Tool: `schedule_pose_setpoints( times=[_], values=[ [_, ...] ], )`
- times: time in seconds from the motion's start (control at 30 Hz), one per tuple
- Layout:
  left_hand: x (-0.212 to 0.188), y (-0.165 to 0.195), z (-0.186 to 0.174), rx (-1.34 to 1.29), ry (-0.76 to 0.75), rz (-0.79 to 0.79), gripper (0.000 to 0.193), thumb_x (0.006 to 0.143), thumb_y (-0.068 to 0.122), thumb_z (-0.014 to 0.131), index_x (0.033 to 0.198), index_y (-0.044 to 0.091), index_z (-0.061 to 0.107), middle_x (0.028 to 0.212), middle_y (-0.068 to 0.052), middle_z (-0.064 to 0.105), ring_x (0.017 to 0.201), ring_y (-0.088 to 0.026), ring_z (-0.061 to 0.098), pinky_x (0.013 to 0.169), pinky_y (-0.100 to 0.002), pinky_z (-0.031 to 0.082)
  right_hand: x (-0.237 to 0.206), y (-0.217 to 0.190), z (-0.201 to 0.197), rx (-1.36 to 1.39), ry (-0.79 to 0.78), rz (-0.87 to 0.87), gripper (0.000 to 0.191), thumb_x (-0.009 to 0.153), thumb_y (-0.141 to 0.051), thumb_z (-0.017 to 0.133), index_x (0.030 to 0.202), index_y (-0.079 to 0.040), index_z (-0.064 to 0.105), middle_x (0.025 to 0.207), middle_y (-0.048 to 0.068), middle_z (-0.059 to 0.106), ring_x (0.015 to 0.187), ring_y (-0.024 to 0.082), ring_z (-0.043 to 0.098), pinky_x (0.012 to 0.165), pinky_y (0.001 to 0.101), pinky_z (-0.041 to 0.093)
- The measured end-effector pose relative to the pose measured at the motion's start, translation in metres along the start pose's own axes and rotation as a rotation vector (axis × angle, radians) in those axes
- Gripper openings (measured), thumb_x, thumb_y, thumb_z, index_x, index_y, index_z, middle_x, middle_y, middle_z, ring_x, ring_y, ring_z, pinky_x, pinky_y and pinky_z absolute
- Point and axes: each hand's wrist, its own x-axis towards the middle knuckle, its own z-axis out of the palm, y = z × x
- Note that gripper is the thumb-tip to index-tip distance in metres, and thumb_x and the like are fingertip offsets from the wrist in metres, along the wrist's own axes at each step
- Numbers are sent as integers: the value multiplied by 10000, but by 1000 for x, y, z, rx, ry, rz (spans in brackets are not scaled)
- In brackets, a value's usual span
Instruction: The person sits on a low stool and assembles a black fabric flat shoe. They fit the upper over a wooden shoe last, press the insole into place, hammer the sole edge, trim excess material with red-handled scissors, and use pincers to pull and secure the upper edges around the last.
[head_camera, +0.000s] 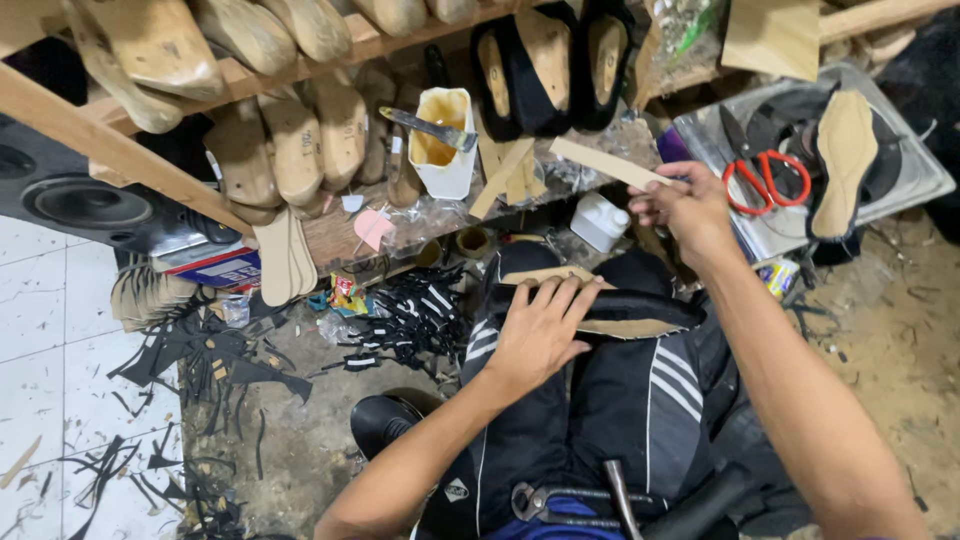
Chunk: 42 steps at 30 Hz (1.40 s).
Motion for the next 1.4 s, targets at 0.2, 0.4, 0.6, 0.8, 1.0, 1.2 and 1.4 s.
schedule_pose_setpoints(
  times=[0.2,0.4,0.6,0.8,1.0,1.2,1.4],
  values=[
    [8,-30,8,244,-64,64,850,803,179,793,1565,109,421,1268,-69,579,1170,-239,578,960,-371,479,59,14,67,-31,-153,200,309,985,-57,657,1253,-30,505,1155,258,717,867,262,725,700,362,597],
    [1,-41,6,78,-74,33,974,686,275,842,1565,281,420,1181,-81,594,1035,-269,587,864,-402,499,64,1,85,-700,-338,-134,598,1018,-147,710,1504,-84,367,1495,212,470,1315,282,489,1033,397,454],
    [-17,-34,-22,-503,135,-147,993,749,331,912,1583,210,386,1312,-91,571,1187,-267,594,1030,-395,490,-13,-52,30,-82,-294,-262,610,1062,-370,595,1557,-68,404,1454,200,605,1276,259,646,1069,378,528],
    [-21,14,-19,-1606,316,-459,981,849,346,836,1588,-6,295,1511,-143,488,1402,-241,493,1208,-357,377,-174,-10,43,-352,-439,-269,1056,713,15,720,1651,-84,246,1674,203,349,1500,285,359,1202,384,277],
    [-22,-3,-28,-2007,409,-397,864,977,575,584,1547,-40,373,1421,-196,585,1264,-318,606,1122,-467,486,-272,-1,67,-190,-370,22,1030,785,-137,765,1632,-78,181,1569,200,439,1415,279,470,1135,362,372],
    [-32,-3,-27,-2201,344,-346,784,1151,618,302,1502,-71,435,1242,-239,638,1195,-350,649,1104,-507,521,-310,-7,85,-432,-307,-71,995,813,-152,754,1618,-72,174,1605,214,368,1461,301,419,1148,375,348],
    [-54,-3,-15,-2053,375,-499,572,1105,486,374,1436,29,465,1169,-237,662,1070,-353,679,973,-485,554,-327,2,87,-358,-339,20,1032,794,-104,713,1627,-85,104,1631,212,313,1495,309,353,1163,381,297]
  ],
)
